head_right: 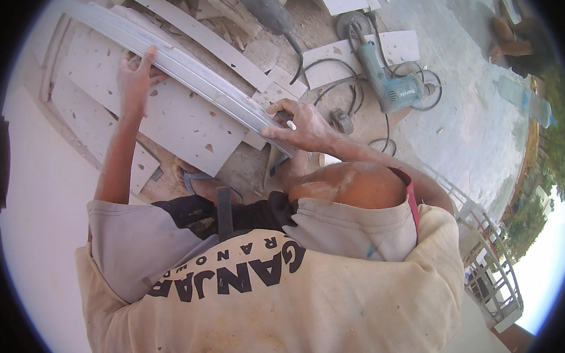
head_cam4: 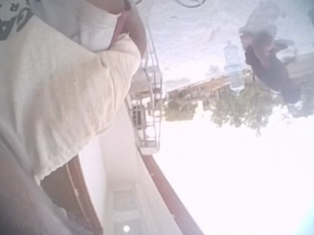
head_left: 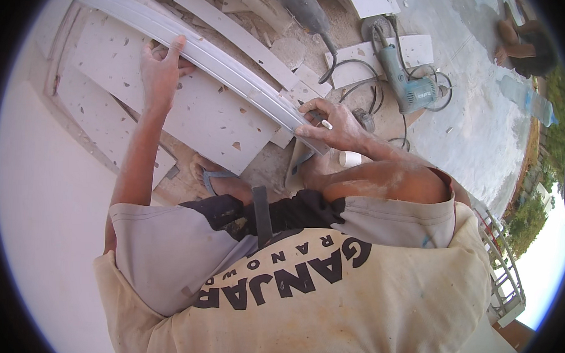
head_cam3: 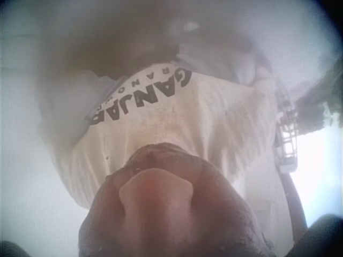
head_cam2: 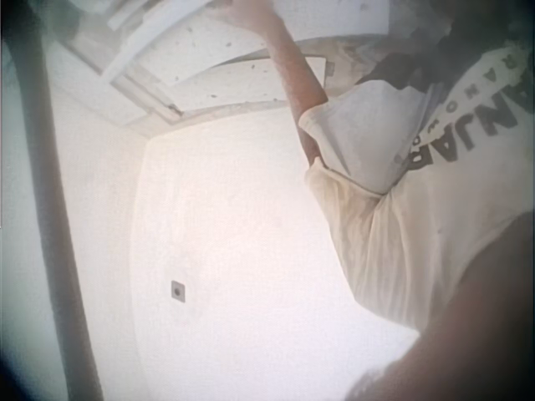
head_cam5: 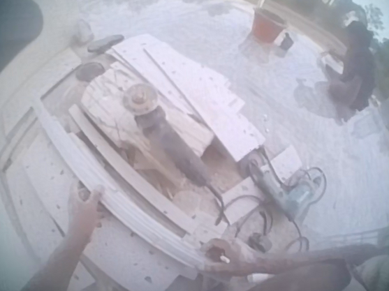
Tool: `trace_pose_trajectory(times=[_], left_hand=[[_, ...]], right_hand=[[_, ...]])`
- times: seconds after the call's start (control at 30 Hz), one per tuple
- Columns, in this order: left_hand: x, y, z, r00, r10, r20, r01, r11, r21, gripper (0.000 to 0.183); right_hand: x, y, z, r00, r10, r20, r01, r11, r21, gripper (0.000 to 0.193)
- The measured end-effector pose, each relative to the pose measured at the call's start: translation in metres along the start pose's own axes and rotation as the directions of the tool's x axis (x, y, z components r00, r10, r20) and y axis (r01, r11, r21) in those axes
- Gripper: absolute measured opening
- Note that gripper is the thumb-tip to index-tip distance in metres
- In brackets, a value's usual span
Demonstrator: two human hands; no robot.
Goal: The person walks through a construction site, picks up a white terrazzo tile, measures and marks it with a metal ruler and pencil, then uses an angle grinder to cut the tile along the marked line. Another worker is visible in the background applying mortar.
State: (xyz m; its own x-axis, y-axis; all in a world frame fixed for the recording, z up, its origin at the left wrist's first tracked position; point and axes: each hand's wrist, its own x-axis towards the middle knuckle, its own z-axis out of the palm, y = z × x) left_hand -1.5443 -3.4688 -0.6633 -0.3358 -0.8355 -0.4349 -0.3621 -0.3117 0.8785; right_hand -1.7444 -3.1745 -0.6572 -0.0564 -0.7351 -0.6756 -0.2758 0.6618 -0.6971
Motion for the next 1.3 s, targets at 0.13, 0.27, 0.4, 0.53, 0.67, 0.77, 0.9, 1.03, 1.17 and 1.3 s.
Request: trace_pose_trajectory(times=[0.13, 0.27, 0.4, 0.53, 0.67, 0.77, 0.9, 1.03, 1.17, 1.3], left_hand=[[-0.002, 0.005, 0.001, 1.0, -0.002, 0.003, 0.002, 1.0, 0.009, 0.072], [-0.004, 0.002, 0.006, 1.0, 0.024, -0.019, -0.024, 1.0, 0.02, 0.075], [0.002, 0.0, 0.0, 1.0, -0.025, -0.012, 0.026, 0.996, 0.091, 0.076], [0.001, -0.003, 0.0, 1.0, -0.011, 0.018, 0.011, 1.0, -0.009, 0.075], [0.002, -0.003, 0.001, 1.0, -0.011, 0.013, 0.011, 1.0, 0.01, 0.073], [0.002, -0.001, 0.003, 1.0, -0.007, 0.018, 0.007, 1.0, 0.005, 0.073], [-0.001, 0.002, 0.004, 1.0, -0.001, 0.004, 0.001, 1.0, -0.016, 0.074], [-0.001, 0.002, -0.001, 1.0, -0.008, 0.005, 0.008, 1.0, -0.001, 0.075], [-0.001, 0.002, 0.001, 1.0, 0.015, -0.012, -0.014, 1.0, 0.025, 0.076], [0.003, -0.004, 0.001, 0.999, 0.036, -0.035, -0.035, 0.999, 0.033, 0.074]], right_hand=[[-0.001, -0.005, 0.0, 0.999, 0.034, -0.003, -0.034, 0.999, -0.025, 0.068], [-0.004, 0.004, 0.005, 0.999, 0.007, -0.039, -0.005, 0.999, 0.036, 0.067], [-0.003, -0.003, 0.004, 0.999, 0.043, -0.026, -0.042, 0.998, 0.045, 0.067], [-0.001, 0.002, 0.004, 0.999, 0.014, -0.037, -0.012, 0.999, 0.031, 0.067], [-0.002, 0.002, 0.001, 0.999, 0.0, -0.039, 0.002, 1.0, 0.03, 0.066], [-0.002, 0.004, 0.002, 0.999, -0.002, -0.051, 0.004, 0.999, 0.034, 0.066], [-0.002, -0.001, -0.001, 1.0, 0.005, -0.024, -0.005, 1.0, 0.011, 0.062], [0.0, -0.005, -0.002, 1.0, 0.0, -0.021, -0.001, 1.0, -0.007, 0.065], [0.005, -0.013, -0.016, 0.993, -0.101, -0.059, 0.096, 0.992, -0.077, 0.05], [0.028, -0.051, -0.039, 0.918, -0.381, -0.111, 0.347, 0.906, -0.241, 0.041]])
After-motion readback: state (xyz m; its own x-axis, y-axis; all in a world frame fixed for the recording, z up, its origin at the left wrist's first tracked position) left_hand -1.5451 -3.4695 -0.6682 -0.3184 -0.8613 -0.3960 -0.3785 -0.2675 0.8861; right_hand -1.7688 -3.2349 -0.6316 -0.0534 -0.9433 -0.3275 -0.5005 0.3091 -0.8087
